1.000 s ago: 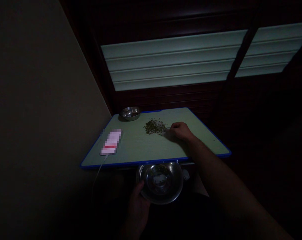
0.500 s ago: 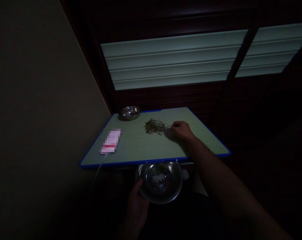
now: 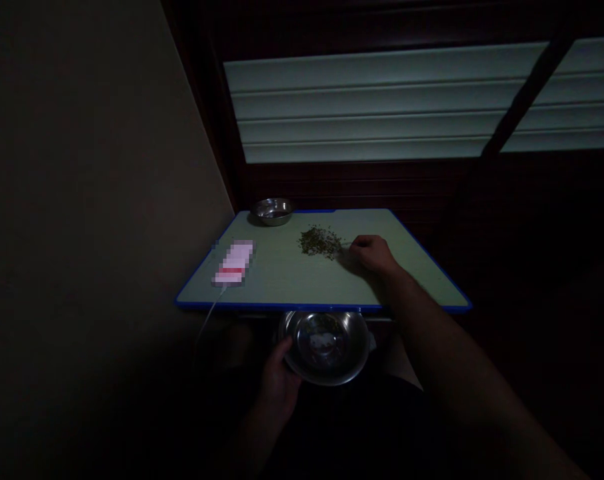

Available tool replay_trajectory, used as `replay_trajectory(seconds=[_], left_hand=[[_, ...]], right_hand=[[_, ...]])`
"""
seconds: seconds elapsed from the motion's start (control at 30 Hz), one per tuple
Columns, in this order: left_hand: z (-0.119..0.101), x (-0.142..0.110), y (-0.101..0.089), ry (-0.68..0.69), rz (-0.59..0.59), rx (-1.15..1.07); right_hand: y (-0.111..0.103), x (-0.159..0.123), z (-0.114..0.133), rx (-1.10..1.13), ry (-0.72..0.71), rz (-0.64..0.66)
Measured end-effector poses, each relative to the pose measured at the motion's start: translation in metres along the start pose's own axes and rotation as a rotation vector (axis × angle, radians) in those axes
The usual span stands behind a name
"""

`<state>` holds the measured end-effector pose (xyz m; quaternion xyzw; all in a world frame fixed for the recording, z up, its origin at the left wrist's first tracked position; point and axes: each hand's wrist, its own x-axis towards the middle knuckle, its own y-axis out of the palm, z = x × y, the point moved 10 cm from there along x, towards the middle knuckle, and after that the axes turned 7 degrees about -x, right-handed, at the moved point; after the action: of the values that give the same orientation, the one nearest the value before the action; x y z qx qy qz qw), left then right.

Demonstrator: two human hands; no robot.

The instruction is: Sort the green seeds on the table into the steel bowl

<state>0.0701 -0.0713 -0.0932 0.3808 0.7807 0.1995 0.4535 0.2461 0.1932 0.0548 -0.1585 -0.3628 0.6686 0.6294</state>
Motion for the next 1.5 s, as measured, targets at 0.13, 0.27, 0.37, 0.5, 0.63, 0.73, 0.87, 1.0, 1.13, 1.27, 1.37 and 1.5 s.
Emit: replay_trajectory(seconds=[0.13,0.27,0.37,0.5,0.63,0.73,0.87,1.0,1.13,1.27,1.37,1.5], left_hand=[[0.001,0.000,0.000,-0.004,-0.001,0.002],[0.001,0.001,-0.001,-0.001,-0.006,-0.009],[0.001,0.002,0.000,0.002,-0.005,-0.020],[0.001,0.001,0.002,0.004,0.000,-0.028],[0.001,0.000,0.002,0.000,0.007,-0.028],[0.001,0.000,0.001,0.002,0.008,-0.026],[0.001,0.002,-0.001,0.006,-0.004,-0.027],[0.002,0.003,-0.002,0.000,-0.014,-0.034],[0.002,0.002,0.000,-0.012,-0.015,-0.036],[0.002,0.001,0.000,-0.017,-0.023,-0.035],[0.002,0.000,-0.001,-0.017,-0.029,-0.037],[0.002,0.001,-0.002,-0.013,-0.041,-0.041]], right_hand=[[-0.001,0.000,-0.001,0.024,0.015,0.002],[-0.001,-0.002,0.000,0.050,0.031,0.021],[0.000,-0.002,0.001,0.058,0.031,0.032],[0.003,-0.002,-0.002,0.075,0.039,0.055],[0.004,-0.002,-0.002,0.107,0.025,0.059],[0.003,-0.002,0.000,0.117,0.009,0.044],[0.002,-0.002,0.002,0.106,-0.003,0.035],[0.003,-0.003,0.003,0.123,-0.008,0.038],[0.003,-0.004,0.005,0.121,-0.017,0.038],[0.004,-0.004,0.004,0.140,-0.007,0.038],[0.006,-0.003,0.004,0.165,-0.025,0.038],[0.010,-0.003,0.003,0.178,-0.028,0.064]])
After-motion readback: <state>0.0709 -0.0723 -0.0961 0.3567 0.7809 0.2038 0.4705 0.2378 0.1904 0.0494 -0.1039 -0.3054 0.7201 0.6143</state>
